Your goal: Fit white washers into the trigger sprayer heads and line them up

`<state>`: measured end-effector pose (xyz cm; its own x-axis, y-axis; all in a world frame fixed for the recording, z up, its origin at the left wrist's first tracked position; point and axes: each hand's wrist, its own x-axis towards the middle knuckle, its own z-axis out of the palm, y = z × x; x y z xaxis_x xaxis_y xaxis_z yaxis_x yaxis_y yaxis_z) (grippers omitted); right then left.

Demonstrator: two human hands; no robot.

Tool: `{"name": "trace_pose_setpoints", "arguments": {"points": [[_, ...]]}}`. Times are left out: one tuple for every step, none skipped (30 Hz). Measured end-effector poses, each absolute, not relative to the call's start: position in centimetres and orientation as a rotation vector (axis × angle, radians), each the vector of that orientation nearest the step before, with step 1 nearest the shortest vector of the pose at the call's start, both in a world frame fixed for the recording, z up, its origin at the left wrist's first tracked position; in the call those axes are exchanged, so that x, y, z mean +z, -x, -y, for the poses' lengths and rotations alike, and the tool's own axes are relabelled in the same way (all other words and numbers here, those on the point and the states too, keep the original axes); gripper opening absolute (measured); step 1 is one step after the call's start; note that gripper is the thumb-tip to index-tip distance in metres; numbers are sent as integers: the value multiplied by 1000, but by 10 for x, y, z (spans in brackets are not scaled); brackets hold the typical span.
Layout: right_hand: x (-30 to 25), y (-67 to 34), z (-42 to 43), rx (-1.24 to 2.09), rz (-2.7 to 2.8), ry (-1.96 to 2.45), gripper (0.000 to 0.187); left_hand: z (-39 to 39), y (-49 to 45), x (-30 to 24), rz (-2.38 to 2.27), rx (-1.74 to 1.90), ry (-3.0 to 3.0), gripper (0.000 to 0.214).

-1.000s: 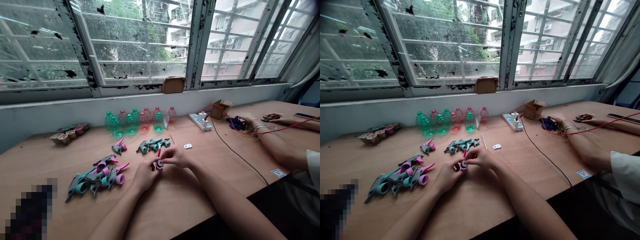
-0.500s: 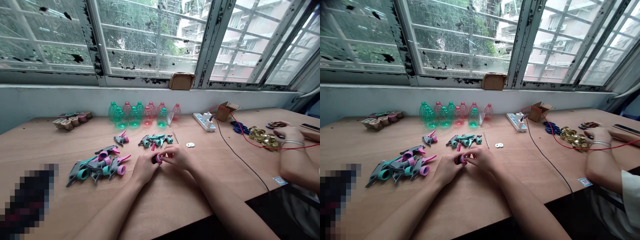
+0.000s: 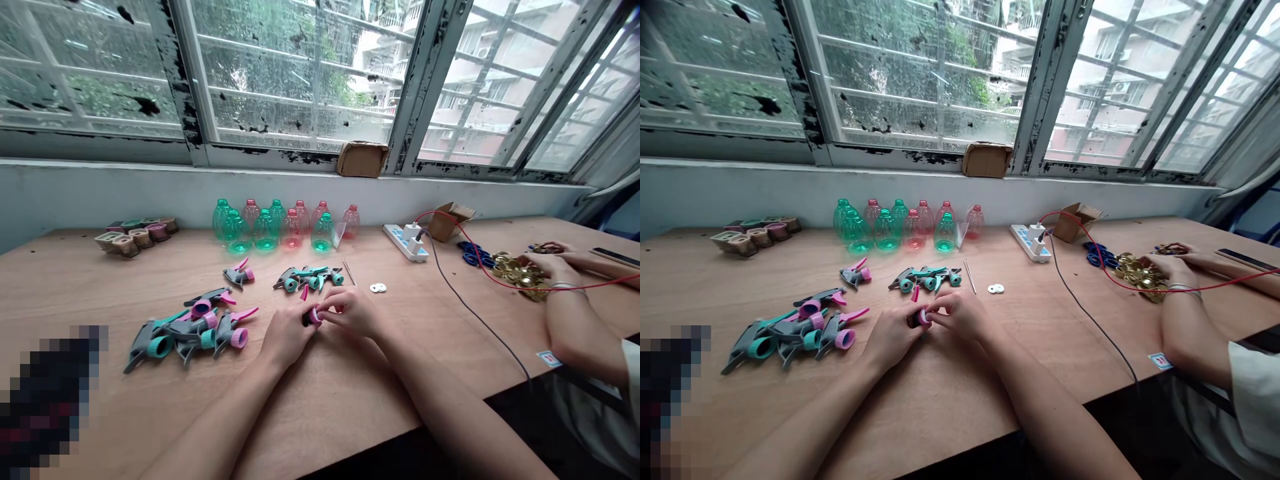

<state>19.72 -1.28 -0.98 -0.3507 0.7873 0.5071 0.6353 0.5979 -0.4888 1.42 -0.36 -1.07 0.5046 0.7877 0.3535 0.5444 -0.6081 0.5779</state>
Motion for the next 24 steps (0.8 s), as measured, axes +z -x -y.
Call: {"name": "trace_pose_setpoints", "arguments": {"points": [[-9,-197,13,260,2099,1128,12,4,-14,-11,-1100,839,-2377,30],[-9,-197,14,253,2101,1135,12,4,-14,-10,-1095,832,-2393,30],[-9,-197,14,247,2101,1138,13,4,-14,-10,-1093,825,-2406,29],[-9,-197,15,242,2101,1137,13,4,-14,-10,-1094,820,-2415,29],[-9,-197,15,238,2099,1133,13,4,-14,-10,-1100,816,-2418,28],[-9,-197,15,236,2097,1124,13,4,-15,-10,-1108,812,-2419,28],[-9,-197,15,238,2097,1113,13,4,-15,-10,-1115,807,-2418,28],[-9,-197,15,240,2101,1101,13,4,-15,-10,-1119,804,-2417,28],[-8,-197,15,239,2106,1090,14,4,-15,-10,-1118,802,-2415,28],[-8,-198,15,233,2118,1080,14,4,-15,-10,-1116,802,-2414,29],[-8,-198,15,224,2133,1069,14,4,-15,-10,-1114,801,-2414,29],[-7,-198,15,212,2153,1056,14,4,-15,-10,-1115,801,-2412,29],[-7,-199,14,199,2171,1043,15,5,-15,-11,-1118,801,-2411,28],[-7,-199,14,186,2185,1028,15,5,-15,-11,-1123,800,-2408,27],[-8,-199,14,176,2194,1015,15,5,-15,-11,-1129,799,-2404,26],[-8,-199,14,167,2193,1007,15,5,-15,-11,-1134,800,-2400,25],[-9,-199,13,158,2185,1007,14,5,-15,-11,-1134,804,-2396,25],[-9,-199,13,151,2176,1016,13,5,-15,-12,-1133,810,-2391,25],[-10,-198,13,144,2167,1030,13,5,-15,-12,-1129,818,-2389,25],[-10,-197,14,138,2160,1048,12,5,-15,-12,-1126,826,-2390,25],[-10,-196,14,133,2156,1068,12,5,-15,-12,-1122,833,-2393,24],[-11,-196,14,127,2155,1087,12,5,-16,-12,-1118,839,-2398,24],[-11,-195,14,122,2154,1106,11,5,-16,-12,-1115,844,-2403,23],[-11,-194,15,117,2151,1123,11,6,-16,-11,-1111,846,-2406,23]]}}
